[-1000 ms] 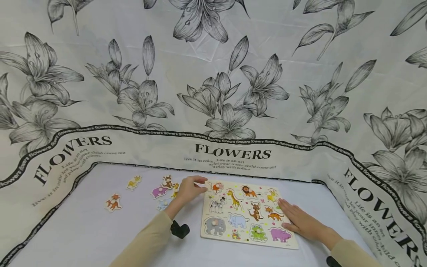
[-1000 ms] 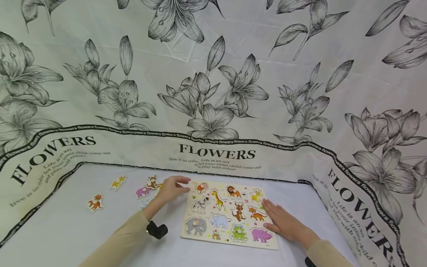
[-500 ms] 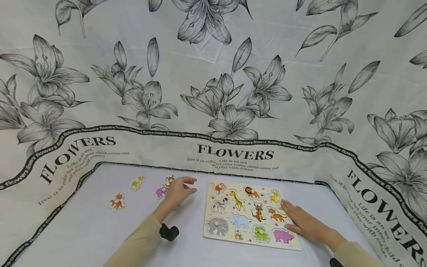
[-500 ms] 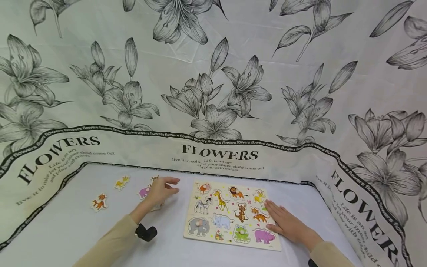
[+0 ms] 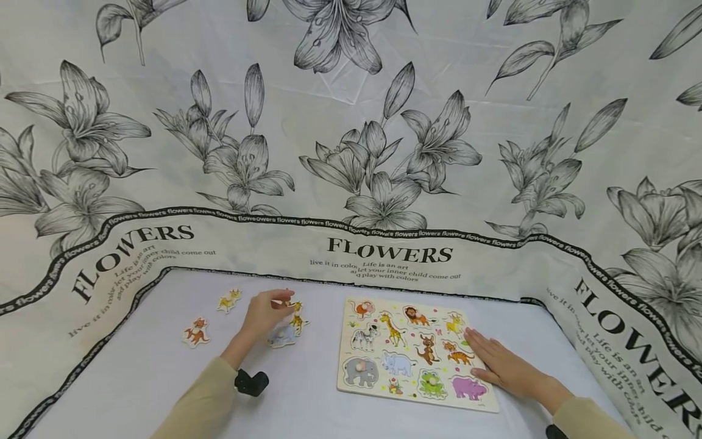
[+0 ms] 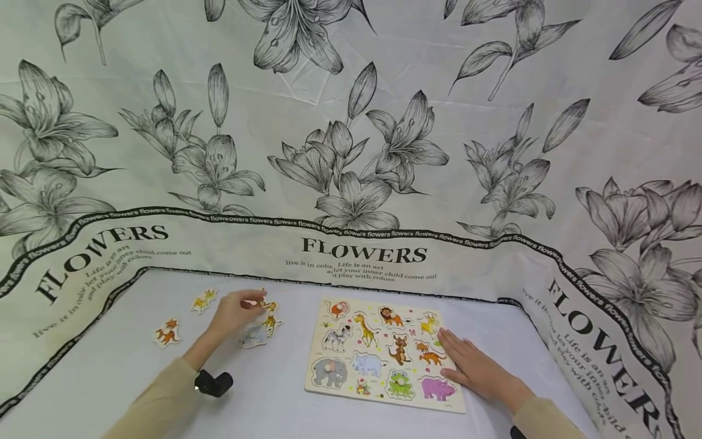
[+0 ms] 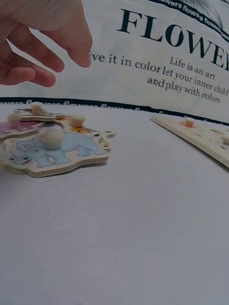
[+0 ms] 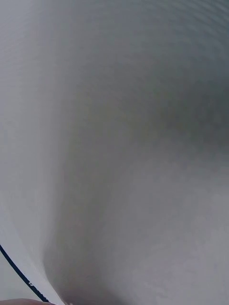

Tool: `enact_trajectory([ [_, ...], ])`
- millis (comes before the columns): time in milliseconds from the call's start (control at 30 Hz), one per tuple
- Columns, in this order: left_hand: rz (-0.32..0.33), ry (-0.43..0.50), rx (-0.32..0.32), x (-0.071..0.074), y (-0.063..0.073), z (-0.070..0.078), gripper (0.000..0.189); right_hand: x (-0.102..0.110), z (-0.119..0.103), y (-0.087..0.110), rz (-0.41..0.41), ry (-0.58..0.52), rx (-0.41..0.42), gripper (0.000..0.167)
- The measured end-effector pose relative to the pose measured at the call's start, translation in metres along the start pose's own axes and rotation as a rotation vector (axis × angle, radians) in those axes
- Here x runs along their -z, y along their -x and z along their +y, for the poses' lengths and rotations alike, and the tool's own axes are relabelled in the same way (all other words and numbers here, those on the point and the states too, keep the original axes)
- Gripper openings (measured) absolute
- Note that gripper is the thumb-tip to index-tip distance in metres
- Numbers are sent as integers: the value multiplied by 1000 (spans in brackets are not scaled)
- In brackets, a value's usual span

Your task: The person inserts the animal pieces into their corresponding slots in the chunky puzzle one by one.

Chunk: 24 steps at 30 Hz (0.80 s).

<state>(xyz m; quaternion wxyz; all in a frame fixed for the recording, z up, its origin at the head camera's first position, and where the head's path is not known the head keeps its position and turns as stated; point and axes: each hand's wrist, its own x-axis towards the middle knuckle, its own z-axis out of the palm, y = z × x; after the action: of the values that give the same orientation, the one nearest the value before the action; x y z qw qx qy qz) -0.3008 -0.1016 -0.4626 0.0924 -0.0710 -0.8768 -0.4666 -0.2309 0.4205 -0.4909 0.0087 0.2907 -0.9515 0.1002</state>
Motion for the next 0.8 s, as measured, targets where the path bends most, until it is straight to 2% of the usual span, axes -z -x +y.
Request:
enact_trajectory([
  [333,32,-33,23,31,6,-17,37,0,0,-2,-15,-22,-28,72],
  [600,59,-58,43,37,15,-33,32,-2,3,-2,-17,-13,-24,72],
  [800,80,-99,38,46,23,-41,32,-1,3,-2,-47,-49,-50,73],
])
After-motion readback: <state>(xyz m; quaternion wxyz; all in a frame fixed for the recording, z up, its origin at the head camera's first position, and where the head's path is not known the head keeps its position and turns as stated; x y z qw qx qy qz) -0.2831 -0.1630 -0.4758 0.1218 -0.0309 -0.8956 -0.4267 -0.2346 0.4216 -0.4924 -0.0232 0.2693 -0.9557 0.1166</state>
